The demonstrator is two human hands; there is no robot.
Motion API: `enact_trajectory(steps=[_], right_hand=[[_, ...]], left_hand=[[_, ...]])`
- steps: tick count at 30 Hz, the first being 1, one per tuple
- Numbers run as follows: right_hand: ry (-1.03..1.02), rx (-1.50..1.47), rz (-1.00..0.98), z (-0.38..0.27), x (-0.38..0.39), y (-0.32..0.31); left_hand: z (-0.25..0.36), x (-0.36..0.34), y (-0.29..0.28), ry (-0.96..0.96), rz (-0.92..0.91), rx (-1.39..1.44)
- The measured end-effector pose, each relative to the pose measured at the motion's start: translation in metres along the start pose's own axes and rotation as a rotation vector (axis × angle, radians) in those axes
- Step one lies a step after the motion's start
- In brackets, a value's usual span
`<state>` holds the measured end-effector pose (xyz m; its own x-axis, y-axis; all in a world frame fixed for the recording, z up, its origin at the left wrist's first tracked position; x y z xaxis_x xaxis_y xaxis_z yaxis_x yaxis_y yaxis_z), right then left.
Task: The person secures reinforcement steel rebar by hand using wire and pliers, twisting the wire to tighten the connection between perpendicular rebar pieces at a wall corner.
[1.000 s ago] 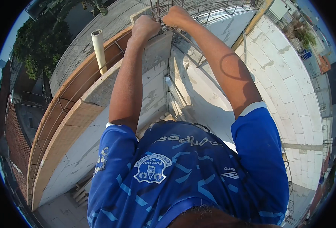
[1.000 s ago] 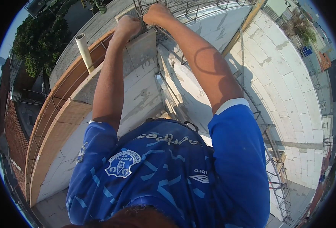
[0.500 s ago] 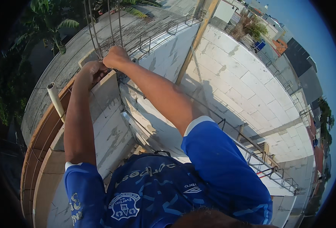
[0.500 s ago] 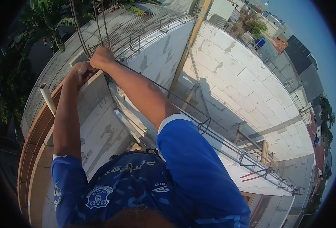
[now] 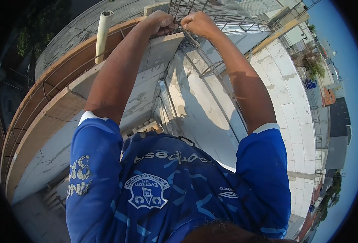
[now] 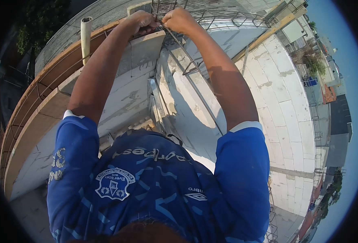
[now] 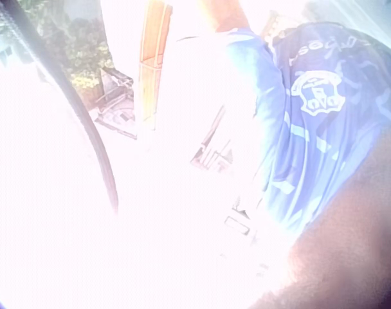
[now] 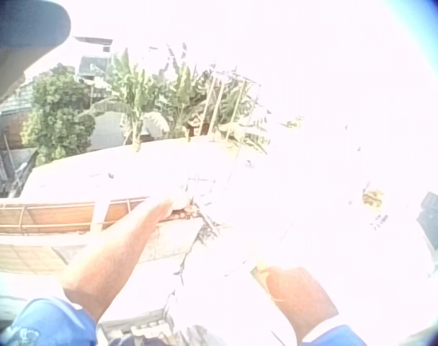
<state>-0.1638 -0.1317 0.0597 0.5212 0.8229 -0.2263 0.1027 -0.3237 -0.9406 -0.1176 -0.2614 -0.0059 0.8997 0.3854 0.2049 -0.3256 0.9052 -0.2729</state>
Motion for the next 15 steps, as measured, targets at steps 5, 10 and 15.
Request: enact_trajectory(steps=[5, 10, 15], right_hand=[[-0.132, 0.166, 0.100, -0.019, 0.010, -0.005], [-0.193, 0.071, 0.245, -0.014, 0.016, -0.011], [-0.493, 0.390, 0.339, -0.039, 0.022, -0.018]], left_hand=[[-0.003, -0.003, -0.004, -0.034, 0.033, -0.056], [-0.006, -0.011, -0.003, 0.027, 0.055, -0.040], [-0.007, -0.012, -0.004, 0.043, 0.037, -0.092]])
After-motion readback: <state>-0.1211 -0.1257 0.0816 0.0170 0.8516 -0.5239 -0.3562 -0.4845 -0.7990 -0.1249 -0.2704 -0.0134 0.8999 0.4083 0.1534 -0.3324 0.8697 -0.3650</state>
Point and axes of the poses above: each hand's wrist, its own x-axis away from the middle knuckle, its own y-axis out of the palm, z = x × y, the point moved 9 cm from there along -x, towards the middle knuckle, and after that the axes turned 10 degrees about x, right-handed, at the moved point
